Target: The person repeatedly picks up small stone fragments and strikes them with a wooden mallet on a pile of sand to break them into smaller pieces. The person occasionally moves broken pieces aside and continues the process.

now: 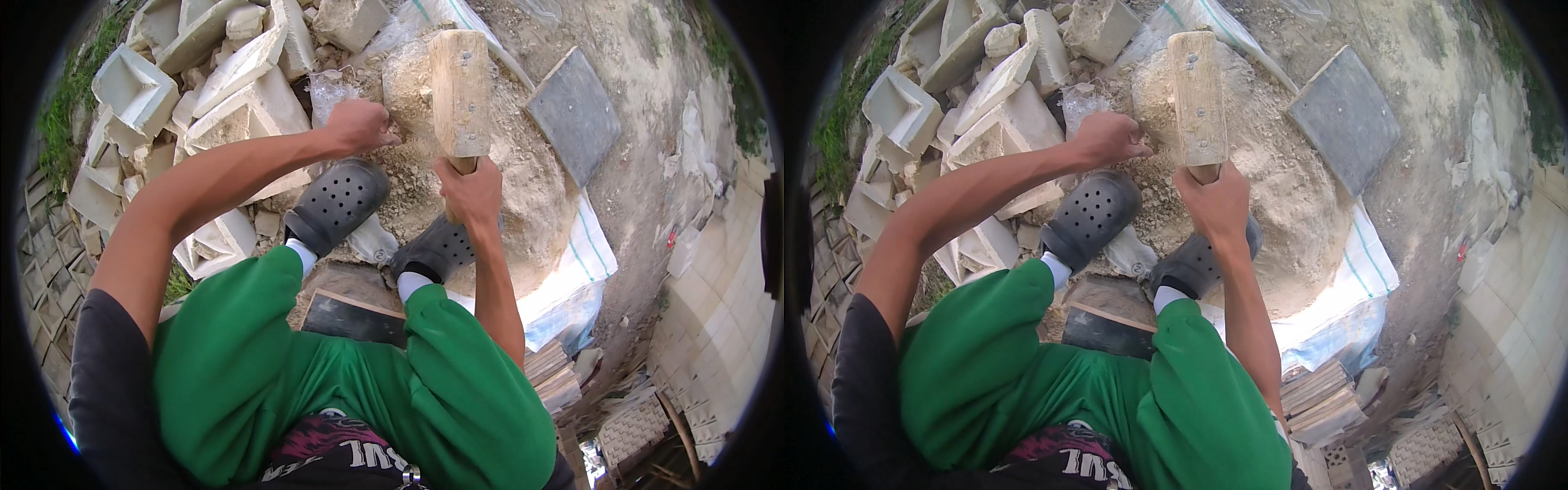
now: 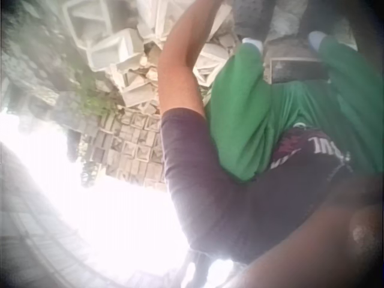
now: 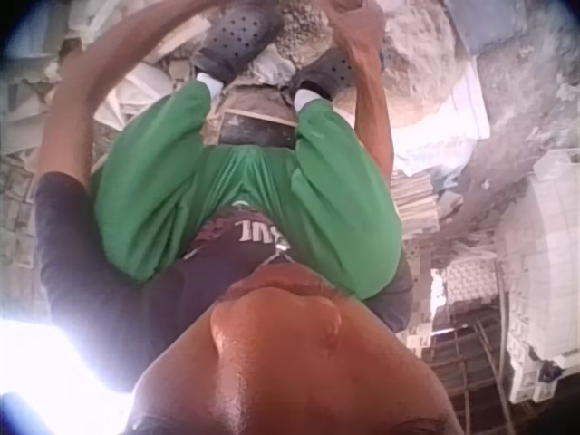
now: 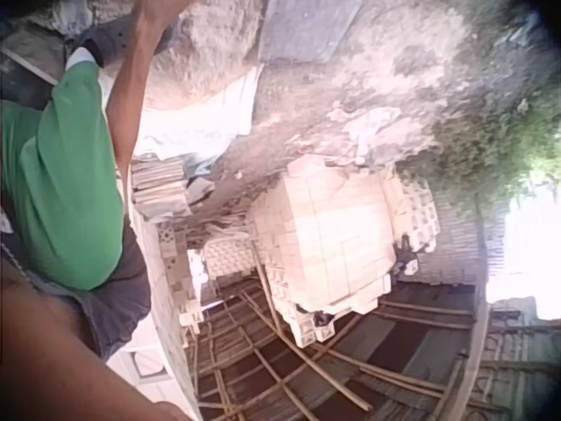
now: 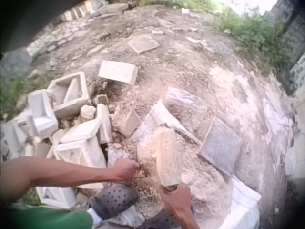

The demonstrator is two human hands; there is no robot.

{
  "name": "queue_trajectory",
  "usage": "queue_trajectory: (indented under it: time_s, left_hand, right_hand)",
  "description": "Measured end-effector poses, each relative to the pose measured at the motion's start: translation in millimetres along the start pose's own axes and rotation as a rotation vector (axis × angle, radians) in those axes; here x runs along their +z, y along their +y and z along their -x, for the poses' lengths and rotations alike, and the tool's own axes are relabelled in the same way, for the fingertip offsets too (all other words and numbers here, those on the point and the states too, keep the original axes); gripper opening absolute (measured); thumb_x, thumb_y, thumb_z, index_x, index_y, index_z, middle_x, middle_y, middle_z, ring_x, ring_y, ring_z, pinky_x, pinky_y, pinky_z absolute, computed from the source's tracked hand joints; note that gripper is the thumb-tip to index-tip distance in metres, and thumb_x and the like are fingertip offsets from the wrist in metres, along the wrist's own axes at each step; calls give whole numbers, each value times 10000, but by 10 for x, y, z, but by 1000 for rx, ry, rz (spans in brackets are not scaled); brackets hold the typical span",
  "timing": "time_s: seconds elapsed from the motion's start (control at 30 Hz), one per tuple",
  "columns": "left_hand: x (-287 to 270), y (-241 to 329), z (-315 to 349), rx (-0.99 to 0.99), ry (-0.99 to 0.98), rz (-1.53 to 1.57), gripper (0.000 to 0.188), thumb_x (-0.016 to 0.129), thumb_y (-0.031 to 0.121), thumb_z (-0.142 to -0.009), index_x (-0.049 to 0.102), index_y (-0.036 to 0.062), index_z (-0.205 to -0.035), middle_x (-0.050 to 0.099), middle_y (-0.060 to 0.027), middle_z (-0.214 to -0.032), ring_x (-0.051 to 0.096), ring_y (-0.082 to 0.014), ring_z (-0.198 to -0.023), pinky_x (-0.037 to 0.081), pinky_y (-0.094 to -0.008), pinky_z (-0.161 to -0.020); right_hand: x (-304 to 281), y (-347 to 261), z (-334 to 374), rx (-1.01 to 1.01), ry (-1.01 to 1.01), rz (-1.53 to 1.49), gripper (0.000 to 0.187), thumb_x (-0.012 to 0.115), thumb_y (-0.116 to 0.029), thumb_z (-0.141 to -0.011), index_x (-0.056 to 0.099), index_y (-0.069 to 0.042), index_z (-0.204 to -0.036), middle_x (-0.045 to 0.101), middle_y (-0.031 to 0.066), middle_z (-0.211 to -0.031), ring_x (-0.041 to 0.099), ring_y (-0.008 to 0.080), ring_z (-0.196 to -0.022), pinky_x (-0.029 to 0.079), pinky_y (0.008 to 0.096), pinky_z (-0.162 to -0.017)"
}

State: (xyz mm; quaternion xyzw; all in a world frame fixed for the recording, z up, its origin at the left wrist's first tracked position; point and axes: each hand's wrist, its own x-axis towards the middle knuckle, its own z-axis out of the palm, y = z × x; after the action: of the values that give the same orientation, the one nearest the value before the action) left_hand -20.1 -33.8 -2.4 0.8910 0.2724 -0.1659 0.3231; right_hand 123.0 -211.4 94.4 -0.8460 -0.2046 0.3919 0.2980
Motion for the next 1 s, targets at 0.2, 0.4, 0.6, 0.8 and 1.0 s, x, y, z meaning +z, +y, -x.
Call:
queue_trajectory:
  time_s: [0.2, 0.4, 0.6, 0.8, 1.0]
  left_hand:
    - [66, 49, -91, -98, -46, -73, 286, 745, 371, -768, 756, 89, -817, 714, -154, -768, 703, -354, -751, 560, -463, -713]
    - [65, -66, -7, -92, -15, 137, 259, 719, 331, -809, 749, 105, -931, 739, -134, -881, 718, -319, -845, 558, -443, -762]
    - [-103, -191, 102, -6, 75, 364, 263, 683, 313, -867, 677, 66, -955, 720, -134, -858, 698, -315, -802, 541, -419, -724]
    - [-214, -129, 53, 37, 199, 433, 269, 670, 310, -903, 665, 54, -984, 716, -98, -849, 683, -257, -754, 534, -393, -699]
    - [-206, 77, -67, 94, 351, 311, 245, 684, 286, -934, 672, 57, -1022, 692, -82, -889, 660, -212, -774, 525, -359, -709]
  right_hand:
    - [50, 102, 26, -433, 95, -69, 278, 754, -234, -809, 718, -5, -961, 746, 169, -857, 743, 318, -801, 561, 404, -673]
    - [278, 246, -222, 92, 7, -22, 432, 767, -300, -760, 689, 62, -983, 724, 238, -858, 729, 364, -844, 557, 417, -761]
    - [1, 65, -62, -144, 69, 33, 324, 746, -286, -813, 711, 23, -903, 694, 91, -702, 672, 168, -557, 539, 326, -554]
    - [159, 206, -135, -74, 8, 15, 380, 767, -256, -784, 689, 33, -1018, 735, 217, -878, 740, 345, -833, 558, 405, -724]
    - [60, 172, -135, 168, -67, -102, 390, 740, -258, -801, 670, 49, -1031, 729, 154, -810, 711, 233, -612, 552, 360, -597]
